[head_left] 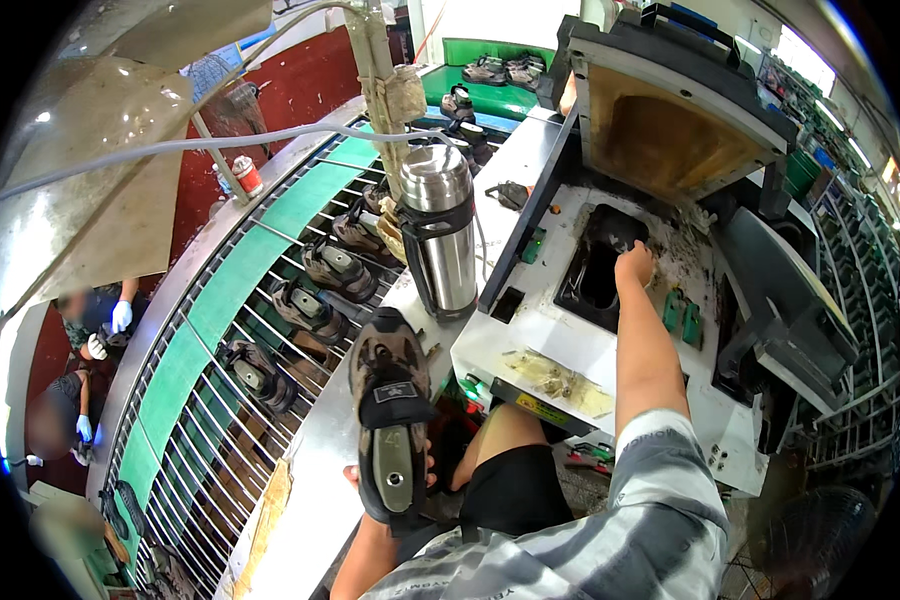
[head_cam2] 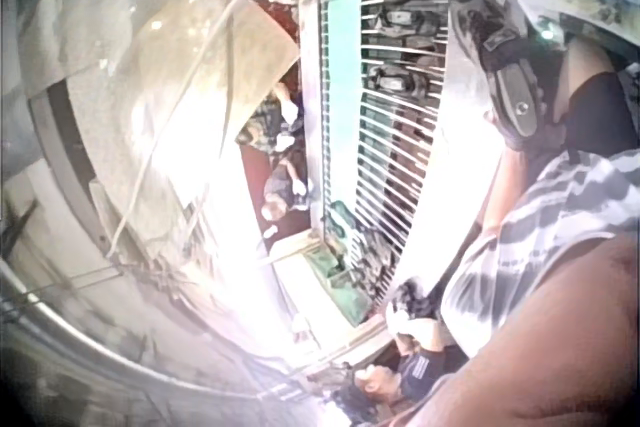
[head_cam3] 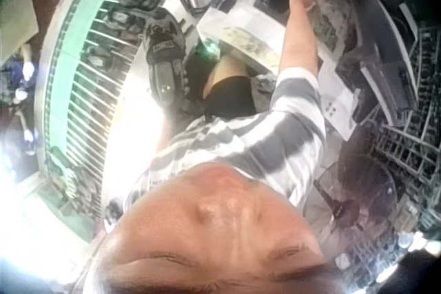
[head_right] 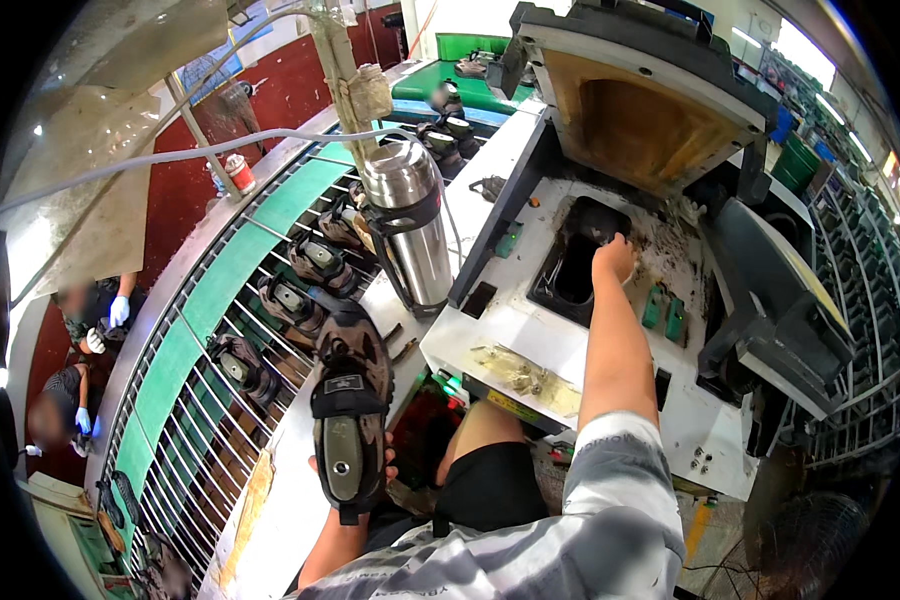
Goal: The person takes a shoe from a conveyor belt, places it into a pressing machine, presses a button to activate the press, and places the shoe back onto the conveyor belt.
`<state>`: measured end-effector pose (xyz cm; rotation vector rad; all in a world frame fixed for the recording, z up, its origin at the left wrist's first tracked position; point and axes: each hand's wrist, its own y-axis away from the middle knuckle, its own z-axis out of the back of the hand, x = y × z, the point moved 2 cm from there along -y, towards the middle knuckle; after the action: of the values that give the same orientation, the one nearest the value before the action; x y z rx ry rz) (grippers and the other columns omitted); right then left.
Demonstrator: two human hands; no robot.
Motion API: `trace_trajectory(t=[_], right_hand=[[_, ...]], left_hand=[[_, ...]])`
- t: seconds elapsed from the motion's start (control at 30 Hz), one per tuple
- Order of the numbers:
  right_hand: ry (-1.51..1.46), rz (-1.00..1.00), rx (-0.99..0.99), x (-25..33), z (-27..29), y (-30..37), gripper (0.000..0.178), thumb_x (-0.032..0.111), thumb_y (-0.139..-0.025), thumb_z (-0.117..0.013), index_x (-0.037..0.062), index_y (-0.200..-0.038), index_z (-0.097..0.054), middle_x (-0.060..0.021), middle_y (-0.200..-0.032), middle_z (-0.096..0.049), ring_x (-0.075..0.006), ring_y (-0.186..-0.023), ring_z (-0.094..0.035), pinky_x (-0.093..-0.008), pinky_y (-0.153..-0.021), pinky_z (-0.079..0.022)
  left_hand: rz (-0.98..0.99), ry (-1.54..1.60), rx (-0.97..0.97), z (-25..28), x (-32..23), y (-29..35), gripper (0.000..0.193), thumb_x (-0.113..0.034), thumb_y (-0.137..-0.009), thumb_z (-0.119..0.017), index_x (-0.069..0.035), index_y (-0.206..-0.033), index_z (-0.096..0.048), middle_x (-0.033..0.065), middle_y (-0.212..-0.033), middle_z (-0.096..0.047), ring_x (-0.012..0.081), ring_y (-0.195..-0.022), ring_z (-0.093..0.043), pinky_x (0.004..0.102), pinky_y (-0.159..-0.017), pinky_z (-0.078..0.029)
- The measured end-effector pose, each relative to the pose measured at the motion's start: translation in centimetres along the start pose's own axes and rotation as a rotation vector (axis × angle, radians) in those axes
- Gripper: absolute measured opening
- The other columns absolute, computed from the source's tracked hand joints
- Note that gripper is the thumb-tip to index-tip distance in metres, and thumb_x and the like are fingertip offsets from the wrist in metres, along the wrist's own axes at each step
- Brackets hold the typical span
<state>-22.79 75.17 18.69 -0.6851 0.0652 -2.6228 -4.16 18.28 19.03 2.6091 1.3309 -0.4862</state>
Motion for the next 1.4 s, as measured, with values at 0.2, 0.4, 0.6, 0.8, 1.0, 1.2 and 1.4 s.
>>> trace_trajectory(t=[0.2, 0.4, 0.6, 0.8, 1.0, 1.2, 1.4], right_hand=[[0.029, 0.067, 0.063, -0.4, 1.4, 1.2, 0.037, 0.016, -0.096, -0.047, 0.0134, -0.132, -0.054, -0.0128, -0.138, -0.047, -0.0354, -0.130, -0.041, -0.0463, -0.102, -0.045], [0.147, 0.173, 0.066, -1.0, 1.8, 1.6, 0.045, 0.027, -0.094, -0.054, 0.0125, -0.136, -0.050, -0.0159, -0.138, -0.047, -0.0351, -0.128, -0.043, -0.0448, -0.103, -0.043], [-0.386, 0.668, -0.036, -1.5, 4.1, 8.6, 0.068, 0.034, -0.081, -0.068, 0.0060, -0.138, -0.043, -0.0199, -0.134, -0.049, -0.0354, -0.118, -0.051, -0.0401, -0.101, -0.040], [-1.542, 0.274, 1.371, -1.4, 11.4, 28.1, 0.103, 0.038, -0.076, -0.076, 0.0100, -0.152, -0.012, -0.0199, -0.132, -0.049, -0.0274, -0.117, -0.052, -0.0412, -0.105, -0.036], [-2.332, 0.054, 1.916, -3.3, 14.5, 32.8, 0.083, 0.042, -0.086, -0.059, 0.0133, -0.151, -0.015, -0.0189, -0.140, -0.044, -0.0321, -0.065, -0.066, -0.0290, -0.044, -0.054], [-2.066, 0.056, 0.843, -6.3, 15.8, 22.5, 0.066, 0.037, -0.077, -0.061, 0.0071, -0.134, -0.047, -0.0138, -0.129, -0.055, -0.0316, -0.114, -0.054, -0.0436, -0.097, -0.045], [-1.101, 0.028, 0.459, -1.4, 17.9, 10.0, 0.062, 0.019, -0.068, -0.066, 0.0054, -0.127, -0.053, -0.0083, -0.107, -0.060, -0.0231, -0.089, -0.061, -0.0348, -0.075, -0.051]], left_hand=[[0.051, -0.006, 0.048, -0.3, 2.4, -0.5, 0.111, -0.076, -0.065, -0.066, -0.004, -0.142, -0.033, 0.0212, -0.130, -0.048, 0.0334, -0.106, -0.055, 0.0447, -0.084, -0.049], [0.041, 0.070, 0.003, 0.8, 2.8, -1.2, 0.107, -0.065, -0.065, -0.066, 0.000, -0.143, -0.031, 0.0240, -0.134, -0.044, 0.0381, -0.113, -0.053, 0.0510, -0.091, -0.049], [0.144, 0.158, 0.108, -1.6, 3.1, -2.7, 0.110, -0.063, -0.065, -0.063, 0.000, -0.146, -0.025, 0.0277, -0.141, -0.037, 0.0424, -0.119, -0.050, 0.0551, -0.098, -0.044], [0.303, 0.323, 0.221, -4.6, 6.5, -6.6, 0.104, -0.057, -0.064, -0.060, -0.005, -0.148, -0.027, 0.0277, -0.143, -0.036, 0.0477, -0.124, -0.046, 0.0599, -0.100, -0.041], [0.627, 0.343, 0.146, -8.9, 13.4, -10.0, 0.068, -0.050, -0.090, -0.044, 0.000, -0.137, -0.041, 0.0251, -0.130, -0.052, 0.0358, -0.103, -0.060, 0.0442, -0.082, -0.052], [0.461, -0.738, -0.060, -0.7, 12.0, -6.8, 0.026, -0.014, -0.094, -0.051, 0.004, -0.108, -0.063, 0.0137, -0.099, -0.069, 0.0210, -0.090, -0.066, 0.0314, -0.082, -0.053], [-0.164, -1.007, -0.768, 12.7, 2.3, 2.1, 0.019, -0.008, -0.089, -0.052, 0.000, -0.092, -0.069, 0.0083, -0.073, -0.067, 0.0135, -0.067, -0.062, 0.0256, -0.064, -0.049]])
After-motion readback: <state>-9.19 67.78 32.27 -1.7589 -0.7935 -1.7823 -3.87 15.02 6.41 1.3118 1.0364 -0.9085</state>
